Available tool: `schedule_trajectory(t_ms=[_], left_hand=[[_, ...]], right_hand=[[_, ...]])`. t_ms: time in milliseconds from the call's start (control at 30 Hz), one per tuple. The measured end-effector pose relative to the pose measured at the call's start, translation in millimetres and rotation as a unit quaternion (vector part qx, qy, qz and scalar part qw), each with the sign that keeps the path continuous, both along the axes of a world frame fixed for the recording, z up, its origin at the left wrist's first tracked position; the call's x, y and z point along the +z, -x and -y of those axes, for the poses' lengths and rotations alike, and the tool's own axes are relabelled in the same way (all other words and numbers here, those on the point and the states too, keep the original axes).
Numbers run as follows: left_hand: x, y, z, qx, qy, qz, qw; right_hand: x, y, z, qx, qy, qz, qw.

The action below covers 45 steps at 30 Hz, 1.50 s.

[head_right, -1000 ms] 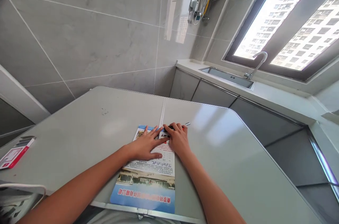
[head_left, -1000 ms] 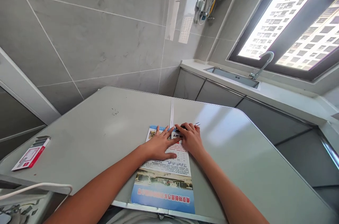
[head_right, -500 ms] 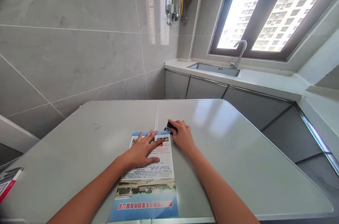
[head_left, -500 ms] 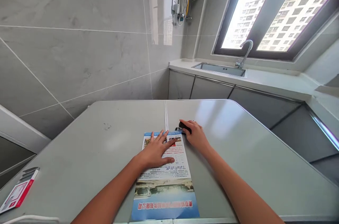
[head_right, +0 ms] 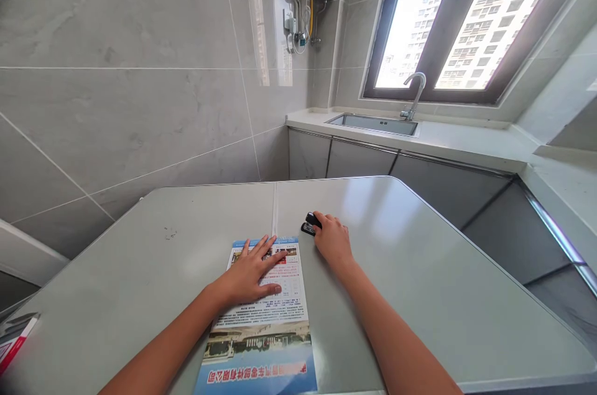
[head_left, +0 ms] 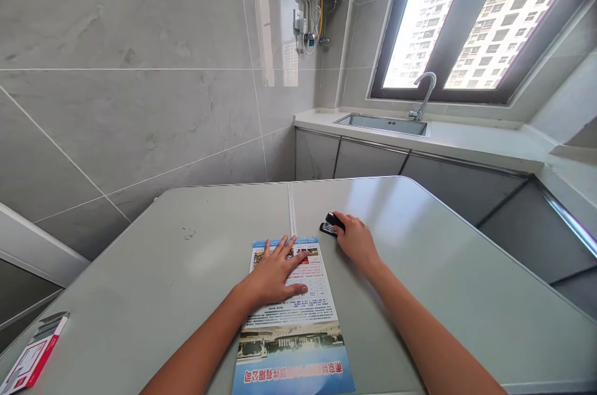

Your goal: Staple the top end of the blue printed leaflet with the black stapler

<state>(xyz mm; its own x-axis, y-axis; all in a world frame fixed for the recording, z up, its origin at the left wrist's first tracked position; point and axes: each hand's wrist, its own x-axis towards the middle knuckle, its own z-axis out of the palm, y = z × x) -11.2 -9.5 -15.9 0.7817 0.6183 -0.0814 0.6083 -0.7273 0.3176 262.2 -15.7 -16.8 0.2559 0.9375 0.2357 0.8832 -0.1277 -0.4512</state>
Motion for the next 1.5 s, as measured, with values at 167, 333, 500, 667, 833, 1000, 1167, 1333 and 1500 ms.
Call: schedule_trajectory(t_ms=[167, 333, 500, 667, 833, 1000, 1167, 1333, 1500], left_hand=[[-3.9, 1, -1, -0.001, -0.011, 0.005, 1.000], [-11.5, 3, -8, 0.008, -0.044, 0.044, 0.998], [-8.6, 7, -19, 0.121, -0.121, 0.155, 0.973], [-6.5, 25, -38, 0.296, -0.132, 0.293, 0.899], [-15.2, 41, -54, 0.399, -0.142, 0.258, 0.868], [-17.0, 34, -48, 0.396, -0.122, 0.199, 0.888], [-14.8, 24, -39, 0.373, -0.120, 0.180, 0.902], [-14.7, 25, -38, 0.373, -0.109, 0.184, 0.903], [-11.8, 25, -36, 0.372, -0.096, 0.183, 0.905]], right_hand=[[-3.7, -3, 1, -0.009, 0.021, 0.004, 1.000], [-1.5, -3, 1, -0.020, -0.035, -0.022, 0.999], [8.5, 28, 10, 0.053, -0.125, -0.096, 0.986], [11.4, 95, 39, 0.202, -0.047, -0.142, 0.968], [10.5, 127, 59, 0.269, 0.011, -0.129, 0.954], [9.3, 113, 66, 0.278, 0.031, -0.118, 0.953], [4.4, 86, 72, 0.261, 0.023, -0.120, 0.958], [2.0, 57, 76, 0.244, 0.030, -0.112, 0.963], [-5.6, 20, 77, 0.239, 0.031, -0.101, 0.965]])
